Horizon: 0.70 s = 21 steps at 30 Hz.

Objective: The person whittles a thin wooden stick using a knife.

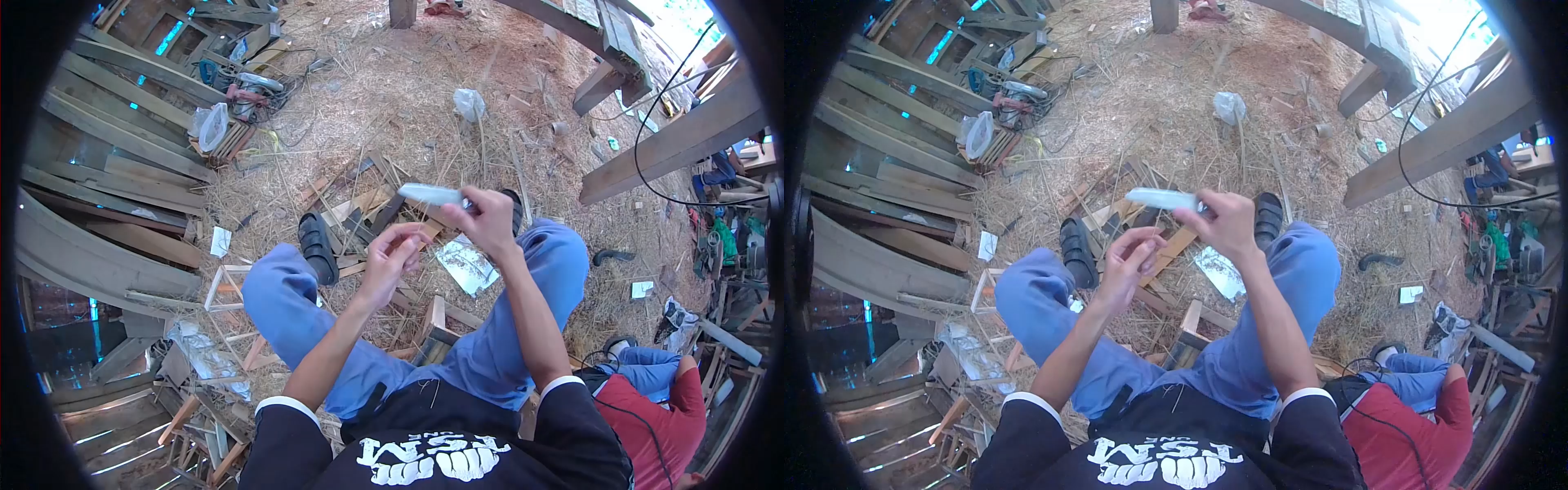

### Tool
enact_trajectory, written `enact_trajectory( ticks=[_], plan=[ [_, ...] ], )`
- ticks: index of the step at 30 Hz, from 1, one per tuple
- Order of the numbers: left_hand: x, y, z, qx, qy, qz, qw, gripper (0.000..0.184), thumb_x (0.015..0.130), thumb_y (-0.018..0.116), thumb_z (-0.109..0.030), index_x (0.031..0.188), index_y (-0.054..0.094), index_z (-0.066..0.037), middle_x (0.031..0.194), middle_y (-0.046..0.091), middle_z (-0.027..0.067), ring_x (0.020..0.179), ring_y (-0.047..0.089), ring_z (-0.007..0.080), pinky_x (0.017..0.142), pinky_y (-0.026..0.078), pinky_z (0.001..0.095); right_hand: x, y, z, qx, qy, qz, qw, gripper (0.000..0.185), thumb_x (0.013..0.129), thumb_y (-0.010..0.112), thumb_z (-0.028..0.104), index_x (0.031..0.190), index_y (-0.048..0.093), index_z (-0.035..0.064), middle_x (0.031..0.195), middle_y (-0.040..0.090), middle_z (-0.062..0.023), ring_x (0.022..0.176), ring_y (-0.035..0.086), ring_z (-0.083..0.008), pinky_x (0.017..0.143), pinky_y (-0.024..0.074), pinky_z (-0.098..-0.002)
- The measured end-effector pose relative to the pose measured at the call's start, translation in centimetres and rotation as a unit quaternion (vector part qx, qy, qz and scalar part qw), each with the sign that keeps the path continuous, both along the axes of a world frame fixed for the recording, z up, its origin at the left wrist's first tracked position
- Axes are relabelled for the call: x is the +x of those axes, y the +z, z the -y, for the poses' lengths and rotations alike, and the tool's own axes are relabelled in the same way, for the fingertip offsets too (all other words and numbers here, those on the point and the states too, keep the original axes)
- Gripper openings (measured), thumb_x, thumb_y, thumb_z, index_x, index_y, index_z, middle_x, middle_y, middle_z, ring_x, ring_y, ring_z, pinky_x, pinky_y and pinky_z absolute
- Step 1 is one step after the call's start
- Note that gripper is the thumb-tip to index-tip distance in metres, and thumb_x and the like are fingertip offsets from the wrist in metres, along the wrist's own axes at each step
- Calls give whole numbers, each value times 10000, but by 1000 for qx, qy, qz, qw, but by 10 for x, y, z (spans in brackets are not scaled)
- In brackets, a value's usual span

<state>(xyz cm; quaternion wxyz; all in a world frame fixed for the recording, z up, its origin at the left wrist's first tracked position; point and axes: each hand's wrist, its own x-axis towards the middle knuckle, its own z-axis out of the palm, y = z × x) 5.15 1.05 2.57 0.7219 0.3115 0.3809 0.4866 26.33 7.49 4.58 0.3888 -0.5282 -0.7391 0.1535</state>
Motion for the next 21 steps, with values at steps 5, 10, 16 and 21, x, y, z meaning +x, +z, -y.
enact_trajectory(
  ticks=[5,10,16,21],
  plan=[
    [-7,-13,-3,-11,13,36,999,293,1010,547,-66,1299,592,-46,968,650,38,716,439,50,645,383,221,-20,-9,5,23,106,21,994,439,746,834,472,792,702,55,593,594,-93,552,621,-264,540,470,-377],
    [-3,-3,-5,-25,40,17,999,297,1025,526,-36,1318,577,-49,921,595,-6,703,439,30,599,355,215,-32,-18,8,33,155,36,987,461,750,822,508,782,700,65,615,620,-81,565,623,-265,543,465,-392],
    [-2,-5,-5,-23,38,32,999,311,1022,532,-16,1329,570,-47,906,588,-5,693,442,26,583,351,212,-32,-17,8,28,163,38,985,467,755,817,514,784,697,64,619,623,-85,576,631,-269,554,469,-394],
    [0,-3,-5,-20,34,21,999,330,1016,538,-9,1342,568,-42,908,591,-4,692,438,29,586,351,215,-30,-14,9,31,157,30,987,472,753,817,517,792,699,62,618,622,-87,573,633,-270,555,471,-393]
  ],
)
